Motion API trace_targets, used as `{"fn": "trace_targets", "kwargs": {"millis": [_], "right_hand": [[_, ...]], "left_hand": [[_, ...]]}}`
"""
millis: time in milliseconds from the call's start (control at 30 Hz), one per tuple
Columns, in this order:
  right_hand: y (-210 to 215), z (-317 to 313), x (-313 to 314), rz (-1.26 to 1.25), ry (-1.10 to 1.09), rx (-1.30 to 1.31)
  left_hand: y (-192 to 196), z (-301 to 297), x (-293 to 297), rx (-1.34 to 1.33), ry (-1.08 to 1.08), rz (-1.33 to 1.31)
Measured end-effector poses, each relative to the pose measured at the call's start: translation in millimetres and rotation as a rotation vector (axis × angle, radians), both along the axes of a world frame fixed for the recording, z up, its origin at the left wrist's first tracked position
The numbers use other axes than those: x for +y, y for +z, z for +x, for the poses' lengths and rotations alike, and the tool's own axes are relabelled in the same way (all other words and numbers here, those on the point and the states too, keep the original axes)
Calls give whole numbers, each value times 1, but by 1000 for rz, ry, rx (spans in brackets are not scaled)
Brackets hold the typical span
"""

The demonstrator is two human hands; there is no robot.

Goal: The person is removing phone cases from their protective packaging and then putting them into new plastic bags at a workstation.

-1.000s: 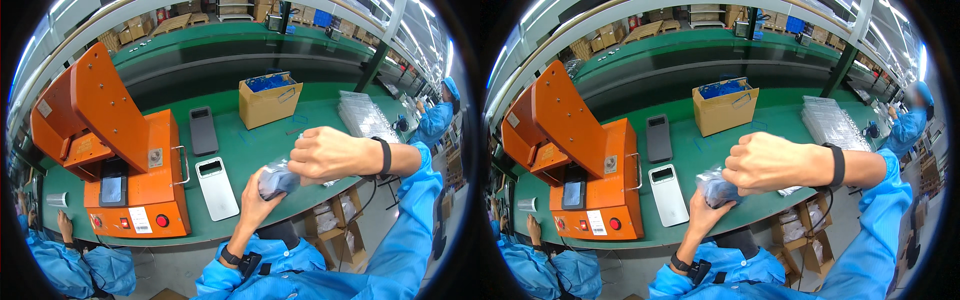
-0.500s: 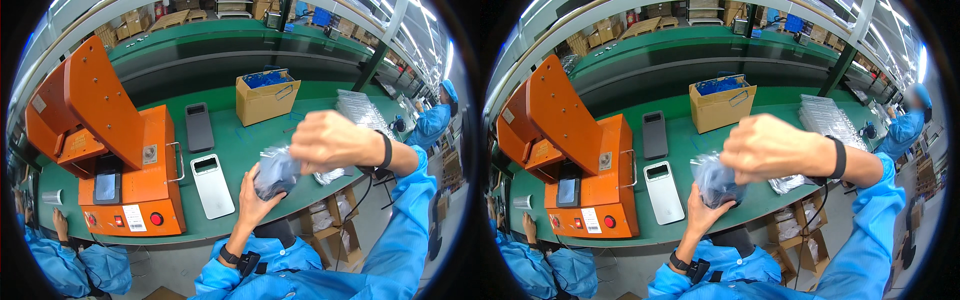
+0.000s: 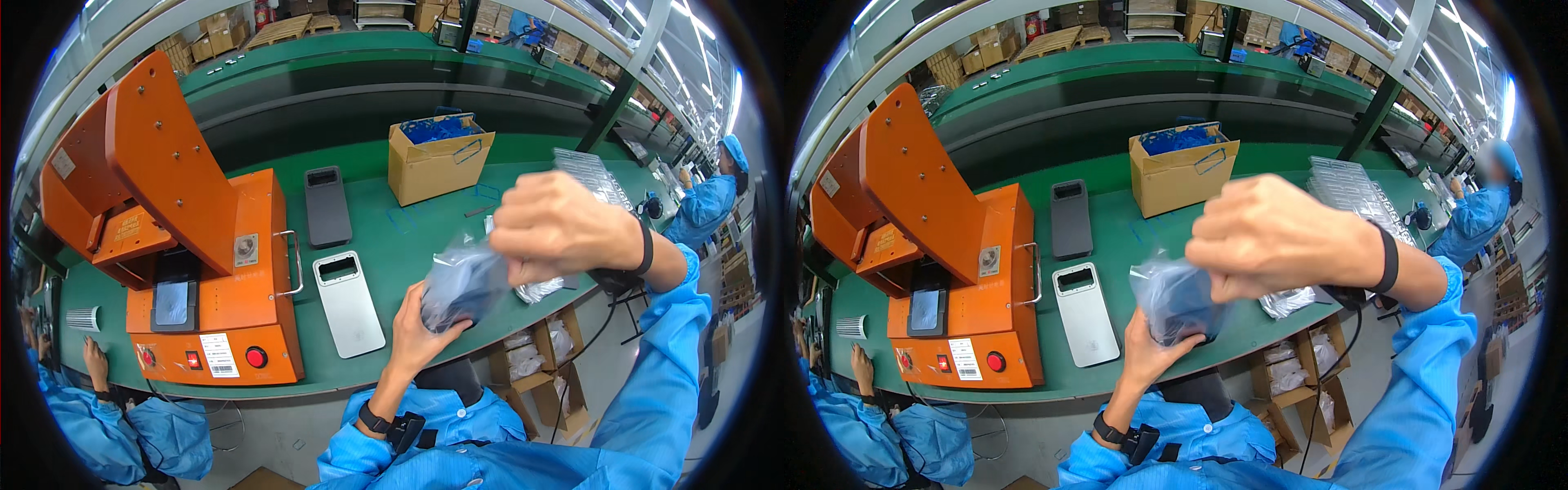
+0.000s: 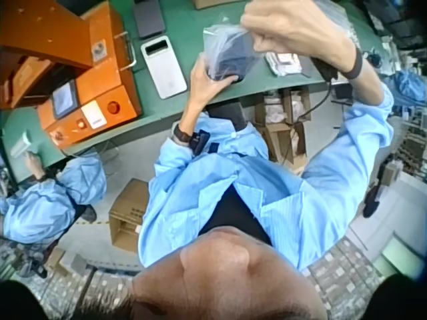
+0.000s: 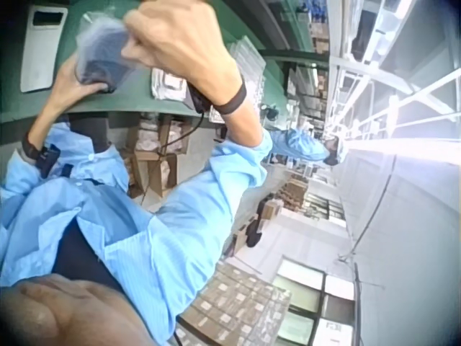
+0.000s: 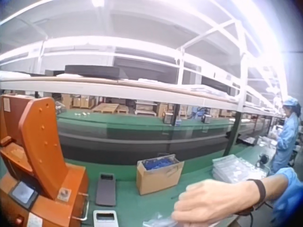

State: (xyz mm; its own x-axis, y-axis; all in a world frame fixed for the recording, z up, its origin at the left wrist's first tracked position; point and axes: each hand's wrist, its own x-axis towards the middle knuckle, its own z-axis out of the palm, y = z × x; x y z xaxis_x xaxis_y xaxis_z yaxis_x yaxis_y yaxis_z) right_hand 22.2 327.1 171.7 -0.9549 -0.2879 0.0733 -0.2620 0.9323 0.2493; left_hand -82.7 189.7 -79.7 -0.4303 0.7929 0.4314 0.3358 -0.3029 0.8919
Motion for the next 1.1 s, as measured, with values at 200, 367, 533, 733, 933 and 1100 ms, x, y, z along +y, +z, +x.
{"fn": "trace_targets", "kwargs": {"millis": [200, 367, 533, 733, 933, 1100], "right_hand": [[-2, 0, 5, -81, 24, 41], [-11, -1, 4, -183, 16, -12], [-13, -1, 8, -143, 6, 21], [7, -4, 13, -101, 12, 50], [2, 2, 15, -41, 24, 58], [-30, 7, 16, -139, 53, 20]], "left_hand": [[0, 1, -1, -17, 3, -21], [4, -1, -1, -30, 17, -42], [6, -2, 1, -35, 14, -39], [4, -3, 1, -87, 24, -59], [1, -8, 7, -83, 47, -78], [7, -7, 6, -81, 0, -46]]}}
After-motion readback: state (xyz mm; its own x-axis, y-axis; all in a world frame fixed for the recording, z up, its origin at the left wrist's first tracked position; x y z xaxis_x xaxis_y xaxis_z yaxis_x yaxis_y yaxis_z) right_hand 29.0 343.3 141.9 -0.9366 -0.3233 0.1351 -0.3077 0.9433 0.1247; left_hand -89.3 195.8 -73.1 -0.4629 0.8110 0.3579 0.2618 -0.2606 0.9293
